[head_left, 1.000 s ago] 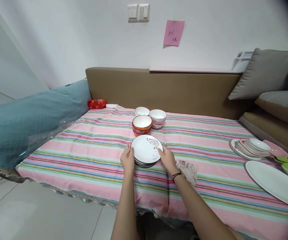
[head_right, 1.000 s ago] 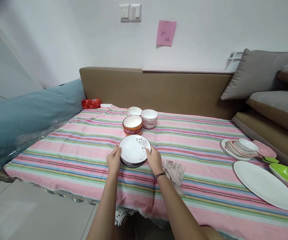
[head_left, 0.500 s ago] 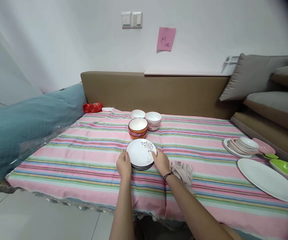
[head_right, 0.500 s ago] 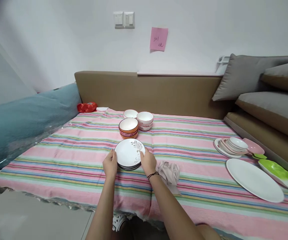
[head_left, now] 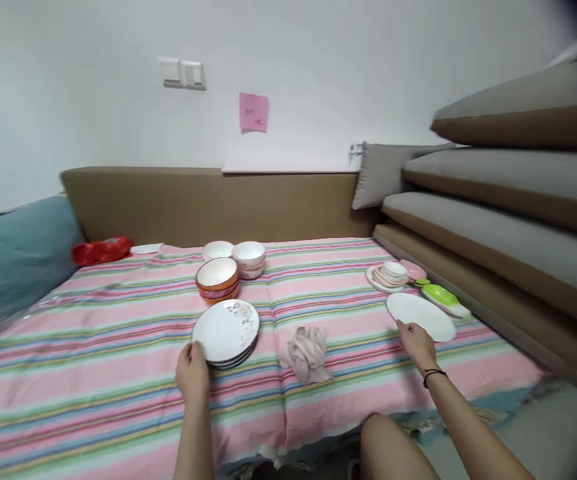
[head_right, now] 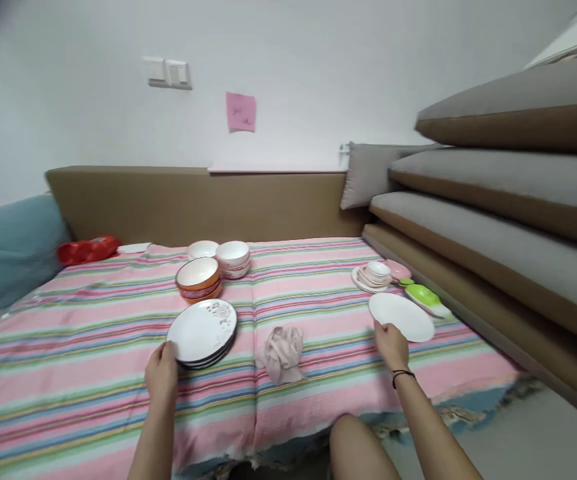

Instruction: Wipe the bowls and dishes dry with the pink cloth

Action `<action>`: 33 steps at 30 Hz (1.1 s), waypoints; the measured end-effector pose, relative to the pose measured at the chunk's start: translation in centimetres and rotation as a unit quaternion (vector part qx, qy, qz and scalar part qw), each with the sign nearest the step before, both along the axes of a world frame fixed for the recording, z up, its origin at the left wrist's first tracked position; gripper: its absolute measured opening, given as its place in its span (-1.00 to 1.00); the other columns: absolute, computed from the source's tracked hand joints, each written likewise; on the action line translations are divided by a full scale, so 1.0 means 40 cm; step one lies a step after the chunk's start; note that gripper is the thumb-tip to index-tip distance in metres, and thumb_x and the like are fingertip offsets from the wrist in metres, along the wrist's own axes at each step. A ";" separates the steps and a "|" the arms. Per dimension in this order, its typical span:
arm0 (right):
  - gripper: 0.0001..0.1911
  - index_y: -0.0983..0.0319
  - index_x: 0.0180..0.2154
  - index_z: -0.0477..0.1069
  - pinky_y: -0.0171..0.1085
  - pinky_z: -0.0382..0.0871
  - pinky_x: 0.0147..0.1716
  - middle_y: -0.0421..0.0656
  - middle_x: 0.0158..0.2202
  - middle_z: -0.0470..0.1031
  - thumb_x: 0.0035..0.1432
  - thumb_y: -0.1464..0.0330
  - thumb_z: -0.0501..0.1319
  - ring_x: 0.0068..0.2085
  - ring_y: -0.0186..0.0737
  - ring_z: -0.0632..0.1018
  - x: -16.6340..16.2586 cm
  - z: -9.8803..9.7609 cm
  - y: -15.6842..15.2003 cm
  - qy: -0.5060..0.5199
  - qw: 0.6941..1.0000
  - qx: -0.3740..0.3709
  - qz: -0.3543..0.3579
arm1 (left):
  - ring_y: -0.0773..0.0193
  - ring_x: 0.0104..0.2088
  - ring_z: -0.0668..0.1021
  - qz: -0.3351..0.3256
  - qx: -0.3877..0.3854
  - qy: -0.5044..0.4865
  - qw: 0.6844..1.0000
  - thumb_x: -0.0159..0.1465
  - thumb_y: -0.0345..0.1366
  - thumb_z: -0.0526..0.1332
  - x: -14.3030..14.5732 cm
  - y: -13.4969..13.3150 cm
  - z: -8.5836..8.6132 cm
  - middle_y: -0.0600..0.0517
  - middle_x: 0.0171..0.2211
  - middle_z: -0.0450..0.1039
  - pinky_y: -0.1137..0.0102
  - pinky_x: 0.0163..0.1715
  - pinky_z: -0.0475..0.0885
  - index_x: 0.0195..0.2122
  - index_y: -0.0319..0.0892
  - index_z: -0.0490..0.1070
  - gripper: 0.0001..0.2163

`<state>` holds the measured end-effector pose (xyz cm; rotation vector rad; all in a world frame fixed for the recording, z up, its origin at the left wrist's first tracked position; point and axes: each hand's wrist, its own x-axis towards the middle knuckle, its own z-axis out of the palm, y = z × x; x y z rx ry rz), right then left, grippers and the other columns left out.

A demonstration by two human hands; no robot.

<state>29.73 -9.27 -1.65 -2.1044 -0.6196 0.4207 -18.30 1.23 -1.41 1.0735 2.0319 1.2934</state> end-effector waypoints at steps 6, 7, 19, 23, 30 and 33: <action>-0.87 0.27 -0.46 0.36 -0.28 0.53 -0.48 -0.06 -0.61 0.46 0.08 0.35 0.19 -0.52 -0.19 0.55 0.180 -0.052 -0.094 0.182 0.970 0.085 -0.139 | -0.16 -0.19 0.49 0.000 -0.031 0.026 0.999 0.07 -0.04 0.10 0.025 0.030 -0.026 -0.23 -0.22 0.45 0.00 -0.12 0.40 -0.01 -0.30 0.42 -0.46; -0.88 0.29 -0.42 0.37 -0.31 0.54 -0.47 -0.06 -0.59 0.48 0.09 0.35 0.21 -0.50 -0.21 0.57 0.194 -0.055 -0.084 0.208 0.962 0.101 -0.145 | -0.14 -0.21 0.49 0.003 -0.024 0.016 1.000 0.05 -0.05 0.12 0.026 0.033 -0.031 -0.21 -0.24 0.45 0.00 -0.13 0.40 -0.02 -0.30 0.41 -0.46; -0.74 0.31 -0.18 0.35 -0.37 0.50 -0.56 -0.12 -0.57 0.46 0.02 0.54 0.15 -0.57 -0.25 0.53 0.208 -0.052 -0.086 0.237 0.949 0.144 -0.153 | -0.05 -0.15 0.47 0.072 0.034 -0.152 0.985 -0.08 -0.21 0.15 0.041 0.031 -0.008 -0.13 -0.25 0.42 0.02 -0.01 0.36 -0.14 -0.31 0.42 -0.54; -0.83 0.21 -0.32 0.31 -0.34 0.40 -0.69 -0.13 -0.63 0.40 -0.03 0.48 0.20 -0.66 -0.22 0.46 0.153 -0.015 -0.090 0.180 0.965 0.148 -0.119 | 0.01 -0.14 0.49 0.088 0.058 -0.191 0.976 -0.06 -0.23 0.13 0.032 0.027 -0.022 -0.13 -0.23 0.46 0.12 -0.02 0.38 -0.16 -0.33 0.44 -0.56; -0.64 0.23 -0.27 0.35 -0.40 0.19 -0.80 -0.27 -0.65 0.36 -0.18 0.28 0.33 -0.73 -0.36 0.34 -0.134 0.153 0.043 0.255 0.924 0.267 0.100 | 0.05 -0.03 0.48 0.115 0.083 -0.245 0.959 0.07 -0.21 0.16 0.030 0.012 -0.019 -0.19 -0.04 0.44 0.20 0.02 0.38 0.04 -0.35 0.37 -0.49; -0.56 0.26 -0.26 0.35 -0.43 0.09 -0.81 -0.30 -0.66 0.36 -0.21 0.22 0.37 -0.74 -0.43 0.29 -0.312 0.185 0.120 0.317 0.897 0.226 0.207 | 0.10 0.00 0.48 0.118 0.104 -0.255 0.954 0.12 -0.22 0.16 0.035 0.010 -0.010 -0.17 0.01 0.43 0.24 0.03 0.38 0.08 -0.31 0.36 -0.51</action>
